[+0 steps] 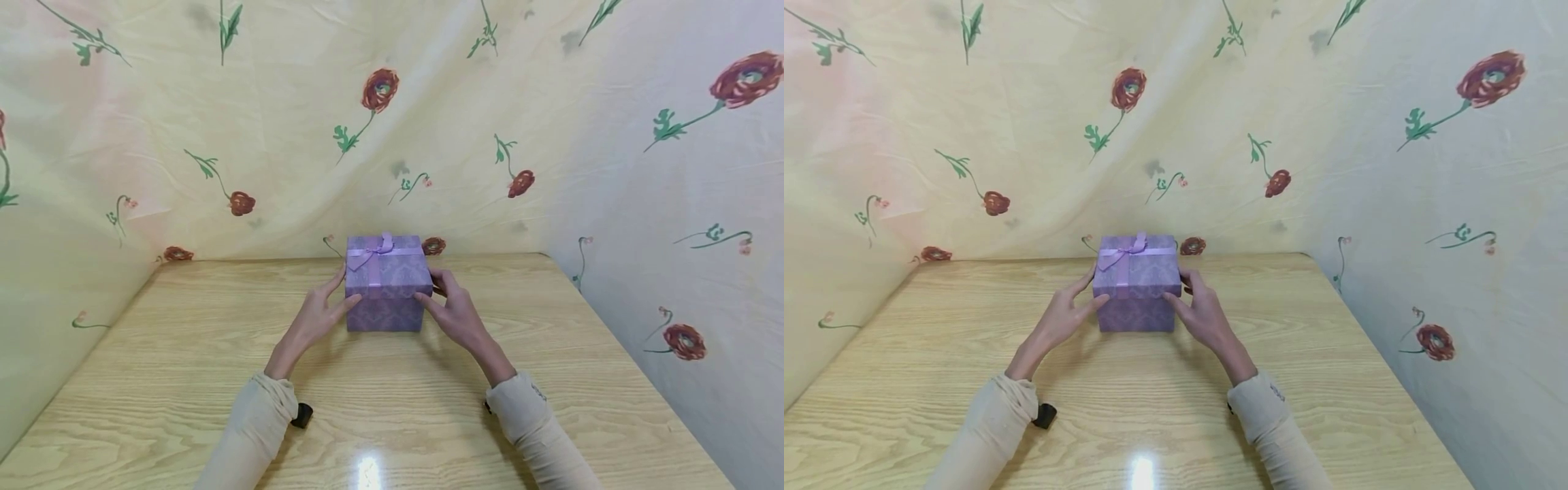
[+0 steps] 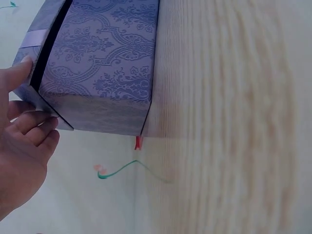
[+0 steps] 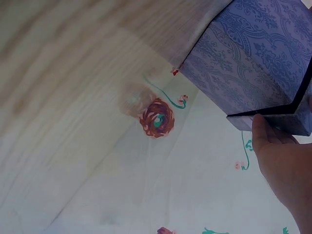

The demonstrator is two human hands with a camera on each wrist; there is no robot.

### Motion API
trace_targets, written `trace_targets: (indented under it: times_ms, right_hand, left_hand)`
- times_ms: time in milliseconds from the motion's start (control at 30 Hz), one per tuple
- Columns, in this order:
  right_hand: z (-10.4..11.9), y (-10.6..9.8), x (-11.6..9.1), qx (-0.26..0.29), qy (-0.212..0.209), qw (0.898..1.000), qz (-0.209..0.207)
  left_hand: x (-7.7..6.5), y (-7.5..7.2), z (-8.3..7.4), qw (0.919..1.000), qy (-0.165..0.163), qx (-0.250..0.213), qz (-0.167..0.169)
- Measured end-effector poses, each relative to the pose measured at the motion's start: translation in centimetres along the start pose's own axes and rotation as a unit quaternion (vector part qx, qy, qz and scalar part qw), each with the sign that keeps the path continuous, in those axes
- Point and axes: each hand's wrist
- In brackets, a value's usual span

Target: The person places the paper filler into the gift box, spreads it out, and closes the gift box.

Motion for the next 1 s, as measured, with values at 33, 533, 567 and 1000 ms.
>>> trace_targets:
  times_ms: [33, 533, 567, 1000]
  right_hand:
    - [-0.3, 0.0, 0.0, 0.000, 0.000, 1.000, 0.000]
    - [-2.1, 0.1, 0.3, -0.005, 0.036, 0.999, 0.008]
    - [-2.2, 0.1, 0.3, -0.007, 0.038, 0.999, 0.009]
    - [-2.3, 0.1, 0.5, -0.011, 0.060, 0.998, 0.008]
  left_hand:
    - [0.0, 0.0, 0.0, 1.0000, 0.001, -0.001, -0.001]
    - [0.3, 0.4, 0.5, 0.9999, 0.011, 0.010, 0.000]
    - [0.3, 0.4, 0.5, 0.9999, 0.011, 0.008, 0.001]
    - [0.2, 0.3, 0.6, 0.9995, -0.007, 0.015, 0.026]
Point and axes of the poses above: each hand's wrist, its own x-axis towards the middle knuckle, its own y-axis out of the palm, z = x × y, and after that the axes turned 5 degrees about x, right-handed
